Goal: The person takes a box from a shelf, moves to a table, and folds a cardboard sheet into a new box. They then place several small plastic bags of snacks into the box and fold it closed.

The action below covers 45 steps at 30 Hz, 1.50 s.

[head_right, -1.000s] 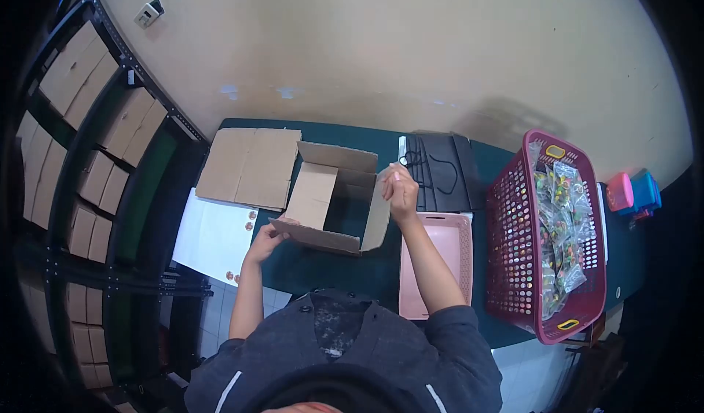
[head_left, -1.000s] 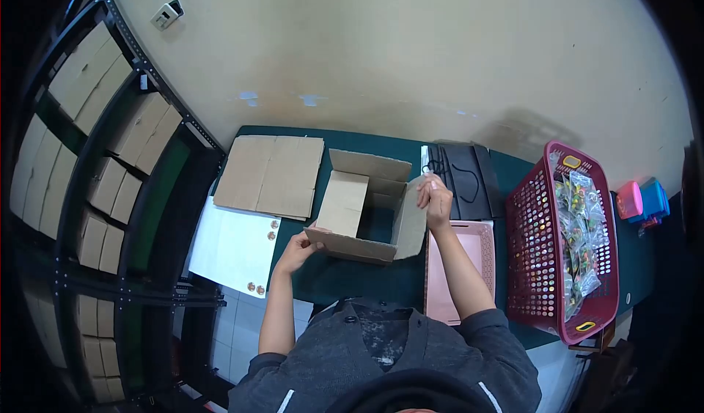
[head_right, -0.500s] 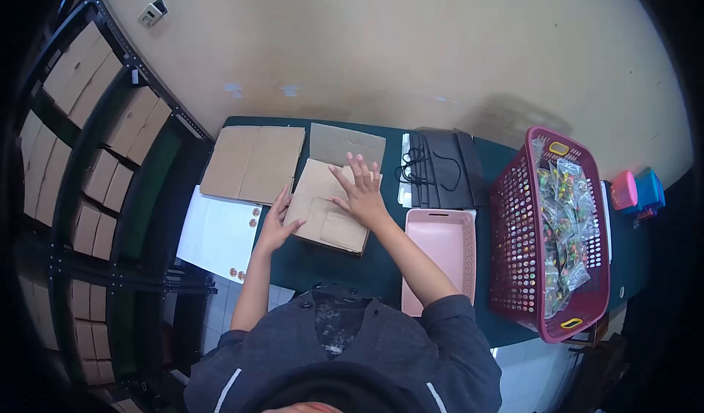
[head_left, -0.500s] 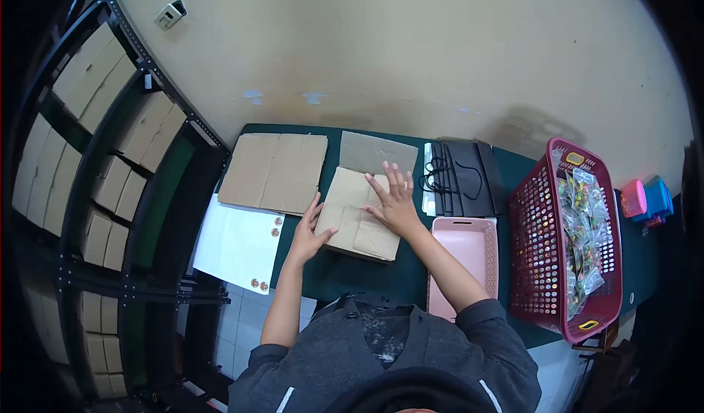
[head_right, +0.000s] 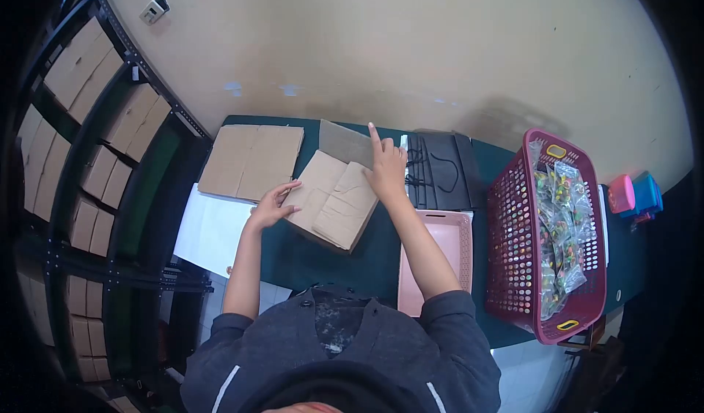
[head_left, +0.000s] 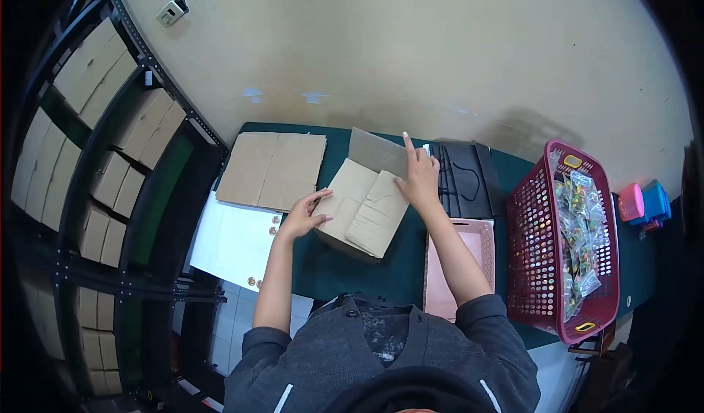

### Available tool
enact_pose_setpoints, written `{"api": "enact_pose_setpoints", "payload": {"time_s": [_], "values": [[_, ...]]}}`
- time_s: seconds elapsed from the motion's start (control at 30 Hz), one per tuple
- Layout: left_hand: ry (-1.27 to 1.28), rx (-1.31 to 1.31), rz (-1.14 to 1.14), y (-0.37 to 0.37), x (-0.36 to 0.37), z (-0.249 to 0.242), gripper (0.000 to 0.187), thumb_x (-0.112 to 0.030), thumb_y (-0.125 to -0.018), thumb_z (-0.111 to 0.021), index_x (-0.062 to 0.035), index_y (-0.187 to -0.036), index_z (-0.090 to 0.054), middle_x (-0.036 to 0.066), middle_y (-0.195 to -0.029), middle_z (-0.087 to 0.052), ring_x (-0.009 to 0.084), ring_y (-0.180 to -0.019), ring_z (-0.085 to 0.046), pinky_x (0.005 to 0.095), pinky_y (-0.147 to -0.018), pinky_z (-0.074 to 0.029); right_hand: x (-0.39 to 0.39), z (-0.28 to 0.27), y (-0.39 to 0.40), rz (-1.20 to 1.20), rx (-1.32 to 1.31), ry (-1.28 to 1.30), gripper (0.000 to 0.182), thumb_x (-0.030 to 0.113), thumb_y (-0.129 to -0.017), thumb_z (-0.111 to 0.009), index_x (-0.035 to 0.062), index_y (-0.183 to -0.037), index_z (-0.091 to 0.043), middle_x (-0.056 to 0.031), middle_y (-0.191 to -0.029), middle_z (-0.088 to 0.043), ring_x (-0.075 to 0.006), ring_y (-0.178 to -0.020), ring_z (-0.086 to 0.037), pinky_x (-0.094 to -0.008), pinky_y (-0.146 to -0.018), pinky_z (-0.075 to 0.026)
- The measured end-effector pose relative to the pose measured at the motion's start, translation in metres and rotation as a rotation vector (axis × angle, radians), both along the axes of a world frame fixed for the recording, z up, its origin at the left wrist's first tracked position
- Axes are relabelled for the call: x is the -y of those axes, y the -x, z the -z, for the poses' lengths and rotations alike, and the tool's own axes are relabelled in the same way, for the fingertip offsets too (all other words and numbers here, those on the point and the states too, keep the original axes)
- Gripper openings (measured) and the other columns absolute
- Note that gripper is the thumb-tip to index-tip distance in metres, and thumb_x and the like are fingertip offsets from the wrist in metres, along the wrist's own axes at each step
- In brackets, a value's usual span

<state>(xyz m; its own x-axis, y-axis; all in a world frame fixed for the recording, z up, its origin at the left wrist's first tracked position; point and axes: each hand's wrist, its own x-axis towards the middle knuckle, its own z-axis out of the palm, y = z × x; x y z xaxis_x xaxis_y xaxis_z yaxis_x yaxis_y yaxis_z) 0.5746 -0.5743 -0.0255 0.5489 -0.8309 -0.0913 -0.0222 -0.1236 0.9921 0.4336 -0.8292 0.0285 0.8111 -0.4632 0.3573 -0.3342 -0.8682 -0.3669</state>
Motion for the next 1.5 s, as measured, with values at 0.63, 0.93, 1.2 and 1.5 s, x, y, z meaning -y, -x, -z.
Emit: {"api": "enact_pose_setpoints", "payload": {"time_s": [0.63,0.93,1.2,1.5], "values": [[-0.377,0.715,0.461,0.054,0.08,-0.008,0.062,-0.022,-0.079,-0.063,-0.0332,-0.134,-0.038,0.017,-0.148,-0.006,0.0354,-0.137,-0.004,0.0541,-0.105,0.008,-0.048,-0.035,0.121,-0.135,-0.227,-0.763,0.037,0.009,-0.081,-0.052,-0.0063,-0.114,-0.046,-0.0283,-0.089,-0.06,-0.0429,-0.085,-0.059,-0.043,-0.077,-0.046],[-0.497,1.032,0.332,0.087,0.09,-0.002,0.09,-0.006,-0.066,-0.067,-0.015,-0.142,-0.019,0.023,-0.146,-0.005,0.0389,-0.136,-0.007,0.0585,-0.105,-0.006,-0.054,-0.053,0.121,-0.013,-0.417,-0.652,0.063,0.025,-0.081,-0.058,0.007,-0.134,-0.032,-0.0285,-0.095,-0.059,-0.0413,-0.093,-0.058,-0.0415,-0.082,-0.045],[-0.223,0.872,0.403,0.081,0.078,-0.019,0.064,-0.007,-0.077,-0.056,-0.004,-0.136,-0.031,0.022,-0.14,-0.027,0.0413,-0.131,-0.019,0.0449,-0.107,-0.022,-0.052,-0.016,0.092,-0.193,-0.046,-0.323,0.06,0.013,-0.081,-0.057,0.0084,-0.135,-0.033,-0.027,-0.11,-0.055,-0.0414,-0.097,-0.056,-0.0426,-0.083,-0.044],[0.043,0.635,-0.232,0.083,0.07,-0.02,0.035,-0.014,-0.091,-0.048,-0.0013,-0.124,-0.048,0.024,-0.115,-0.055,0.035,-0.114,-0.049,0.0361,-0.095,-0.039,-0.078,-0.017,0.093,-0.293,0.08,-0.529,0.053,-0.009,-0.082,-0.036,0.0063,-0.133,-0.036,-0.0262,-0.122,-0.048,-0.0393,-0.11,-0.049,-0.038,-0.093,-0.041]]}}
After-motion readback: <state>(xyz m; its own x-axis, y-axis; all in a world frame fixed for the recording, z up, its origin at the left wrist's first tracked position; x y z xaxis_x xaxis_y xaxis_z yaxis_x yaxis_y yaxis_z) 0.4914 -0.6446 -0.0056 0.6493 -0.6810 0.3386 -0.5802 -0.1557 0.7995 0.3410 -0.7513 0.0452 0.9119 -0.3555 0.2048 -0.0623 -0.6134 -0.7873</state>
